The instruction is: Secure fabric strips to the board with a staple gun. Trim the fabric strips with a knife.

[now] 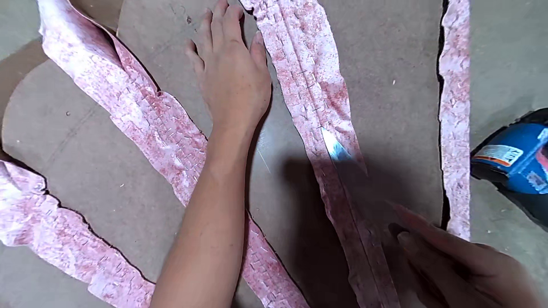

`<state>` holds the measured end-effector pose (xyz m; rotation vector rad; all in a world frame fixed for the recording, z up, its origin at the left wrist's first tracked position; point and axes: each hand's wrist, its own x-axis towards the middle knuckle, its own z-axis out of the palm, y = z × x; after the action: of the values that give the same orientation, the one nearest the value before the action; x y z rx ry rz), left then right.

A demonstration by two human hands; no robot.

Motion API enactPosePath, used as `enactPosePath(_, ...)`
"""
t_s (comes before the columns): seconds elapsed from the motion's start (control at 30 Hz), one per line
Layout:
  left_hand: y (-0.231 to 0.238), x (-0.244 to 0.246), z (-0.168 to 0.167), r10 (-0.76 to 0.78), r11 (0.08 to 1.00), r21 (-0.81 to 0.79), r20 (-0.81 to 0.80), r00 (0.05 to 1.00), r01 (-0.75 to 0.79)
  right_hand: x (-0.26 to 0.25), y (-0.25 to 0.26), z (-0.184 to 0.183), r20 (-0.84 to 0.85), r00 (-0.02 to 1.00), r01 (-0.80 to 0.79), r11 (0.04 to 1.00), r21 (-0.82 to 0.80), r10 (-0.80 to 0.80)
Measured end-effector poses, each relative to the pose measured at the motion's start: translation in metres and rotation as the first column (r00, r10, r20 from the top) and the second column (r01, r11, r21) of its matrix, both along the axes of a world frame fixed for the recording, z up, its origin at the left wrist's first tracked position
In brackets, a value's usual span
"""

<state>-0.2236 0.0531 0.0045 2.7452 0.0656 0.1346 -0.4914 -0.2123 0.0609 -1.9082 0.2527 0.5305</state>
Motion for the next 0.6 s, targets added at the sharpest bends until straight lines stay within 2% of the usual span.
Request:
enactPosePath(0.07,0.000,0.001,0.000,-0.004,1.000,-0.002,0.003,1.000,0.004,0.002,0.001,0.001,-0.190,0.976,0.152,0.956,0.252,-0.105)
enactPosePath(0.1,0.000,0.001,-0.001,-0.007,1.000,-0.001,0.003,1.000,0.007,0.003,0.001,0.001,-0.258,0.959,0.201,0.926,0.319,-0.119)
enactPosePath(0.13,0.000,0.001,-0.001,-0.008,1.000,0.005,0.002,1.000,0.008,0.004,0.001,-0.001,-0.255,0.960,0.194,0.933,0.304,-0.117)
enactPosePath(0.17,-0.001,0.001,-0.001,-0.006,1.000,0.010,0.003,1.000,0.006,0.004,0.003,-0.003,-0.163,0.982,0.126,0.972,0.196,-0.094)
enactPosePath(0.2,-0.001,0.001,-0.001,-0.003,1.000,0.012,0.004,1.000,0.003,0.002,0.004,-0.006,-0.007,1.000,0.021,1.000,-0.003,-0.021)
enactPosePath(0.23,-0.001,0.000,0.000,-0.002,1.000,0.011,0.000,1.000,0.002,0.000,0.005,-0.009,0.138,0.987,-0.051,0.972,-0.230,0.084)
enactPosePath(0.3,-0.001,0.000,0.000,-0.003,1.000,0.009,-0.001,1.000,0.003,-0.003,0.011,-0.009,0.278,0.929,-0.070,0.853,-0.517,0.245)
enactPosePath(0.37,-0.001,0.000,0.000,-0.008,1.000,0.002,0.001,1.000,0.007,-0.007,0.019,-0.007,0.297,0.902,-0.054,0.764,-0.643,0.313)
enactPosePath(0.43,-0.001,0.000,-0.001,-0.013,1.000,-0.006,0.007,1.000,0.013,-0.010,0.026,-0.007,0.300,0.903,-0.024,0.735,-0.678,0.307)
enactPosePath(0.5,0.000,0.000,-0.001,-0.012,1.000,-0.010,0.011,1.000,0.013,-0.010,0.030,-0.002,0.271,0.937,-0.014,0.797,-0.603,0.221)
enactPosePath(0.53,0.000,0.000,-0.001,-0.011,1.000,-0.011,0.010,1.000,0.011,-0.007,0.028,0.002,0.230,0.964,-0.006,0.878,-0.479,0.133)
enactPosePath(0.57,0.000,0.000,0.000,-0.011,1.000,-0.012,0.008,1.000,0.011,-0.003,0.025,0.005,0.146,0.989,0.014,0.957,-0.291,0.030)
enactPosePath(0.6,0.000,0.000,-0.001,-0.011,1.000,-0.012,0.008,1.000,0.011,0.001,0.021,0.006,0.044,0.997,0.064,0.994,-0.087,-0.060)
